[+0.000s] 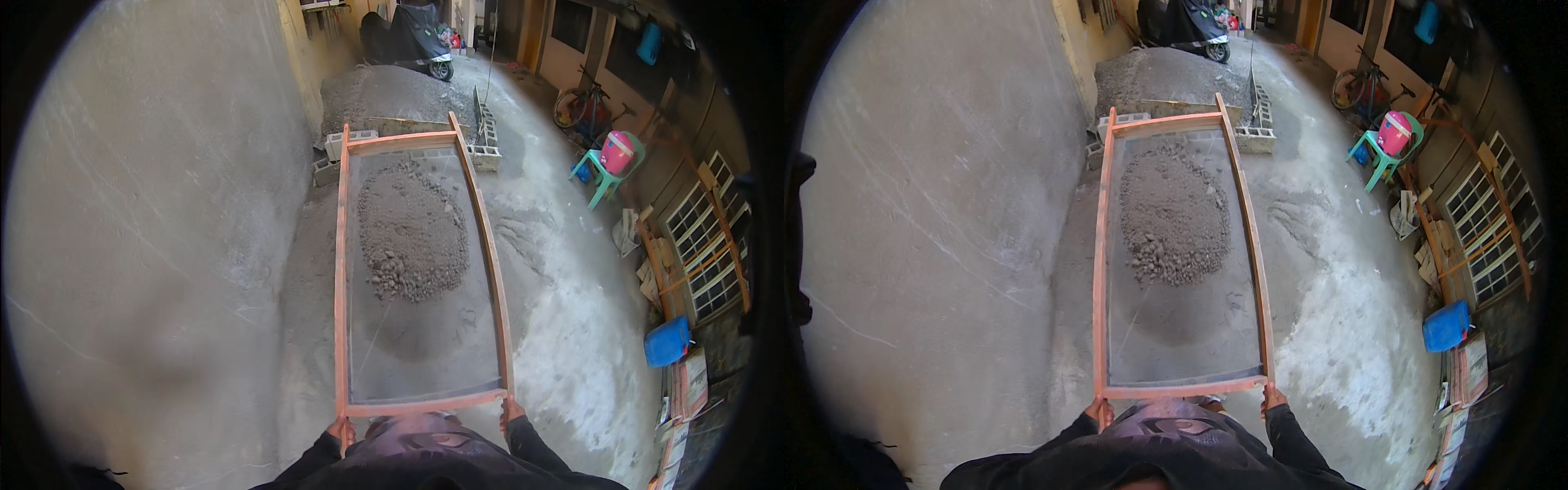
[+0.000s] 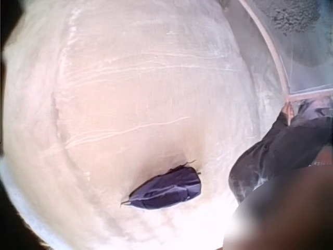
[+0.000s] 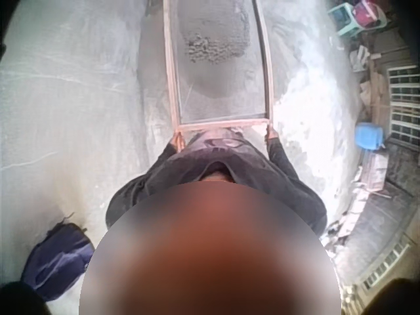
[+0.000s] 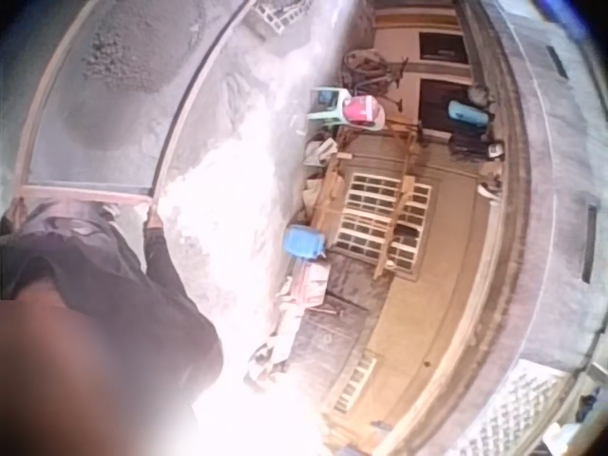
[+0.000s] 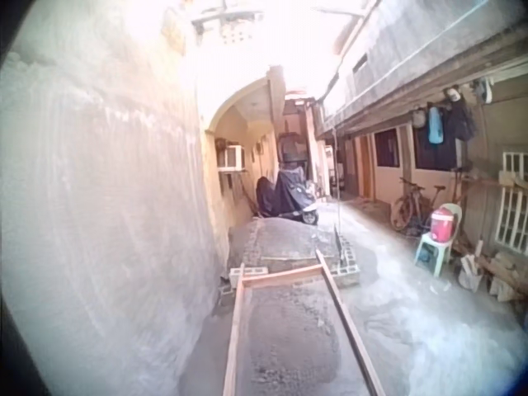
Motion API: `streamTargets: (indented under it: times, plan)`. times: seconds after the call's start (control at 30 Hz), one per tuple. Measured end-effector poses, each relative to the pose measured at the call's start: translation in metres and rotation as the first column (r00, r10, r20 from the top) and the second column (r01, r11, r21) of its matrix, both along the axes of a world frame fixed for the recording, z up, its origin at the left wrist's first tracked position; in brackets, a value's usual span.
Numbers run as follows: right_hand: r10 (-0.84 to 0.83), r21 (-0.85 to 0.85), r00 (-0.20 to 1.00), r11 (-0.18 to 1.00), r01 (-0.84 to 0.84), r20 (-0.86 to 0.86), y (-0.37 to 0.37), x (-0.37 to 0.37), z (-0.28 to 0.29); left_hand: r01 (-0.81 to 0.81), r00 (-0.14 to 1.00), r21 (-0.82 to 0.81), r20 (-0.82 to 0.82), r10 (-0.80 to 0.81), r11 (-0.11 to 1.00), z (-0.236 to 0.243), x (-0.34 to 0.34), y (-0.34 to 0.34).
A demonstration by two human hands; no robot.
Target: The person holds a rectangular sieve over a pile of concrete while another person pours material from a bucket onto it. The person shakes the sieve back and forth to separate fine particles from larger chunks. The process is repeated with additional material poured onto the sieve.
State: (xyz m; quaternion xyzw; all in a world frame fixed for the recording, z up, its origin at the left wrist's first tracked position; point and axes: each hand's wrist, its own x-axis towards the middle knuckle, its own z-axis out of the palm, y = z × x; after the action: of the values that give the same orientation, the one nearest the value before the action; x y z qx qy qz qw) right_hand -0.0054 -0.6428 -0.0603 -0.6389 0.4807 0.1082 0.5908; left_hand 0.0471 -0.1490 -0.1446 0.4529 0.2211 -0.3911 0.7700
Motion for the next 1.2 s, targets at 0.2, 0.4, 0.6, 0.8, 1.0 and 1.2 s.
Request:
streamTargets:
  times: [0.2, 0.4, 0.6, 0.8, 1.0, 1.2]
  plan:
    - [0.066, 0.027, 0.995, 0.998, -0.064, -0.072, -0.018, 0.194, 0.069, 0.065, 0.99, 0.341, 0.099, -0.105, 0.938, 0.11, 0.234, -0.024]
    - [-0.033, 0.067, 0.998, 0.997, 0.03, 0.058, -0.017, 0.251, 0.139, 0.041, 0.998, 0.32, -0.064, -0.022, 0.947, 0.224, 0.29, -0.035]
    - [-0.005, 0.067, 0.998, 0.998, 0.001, 0.057, 0.0, 0.099, 0.037, -0.023, 0.998, 0.249, 0.06, 0.008, 0.968, 0.087, 0.13, -0.015]
    - [-0.053, 0.045, 0.998, 0.998, 0.054, -0.037, 0.008, 0.002, 0.008, -0.056, 0.987, -0.026, -0.149, 0.052, 0.998, 0.018, 0.012, 0.005]
    - [0.002, 0.071, 1.0, 0.997, -0.001, -0.003, -0.013, 0.178, 0.06, 0.038, 0.998, 0.409, 0.029, -0.054, 0.912, 0.12, 0.231, -0.023]
    - [-0.044, 0.086, 0.999, 0.995, 0.045, -0.005, -0.034, 0.265, 0.137, 0.078, 0.997, 0.283, -0.006, -0.08, 0.956, 0.254, 0.313, -0.047]
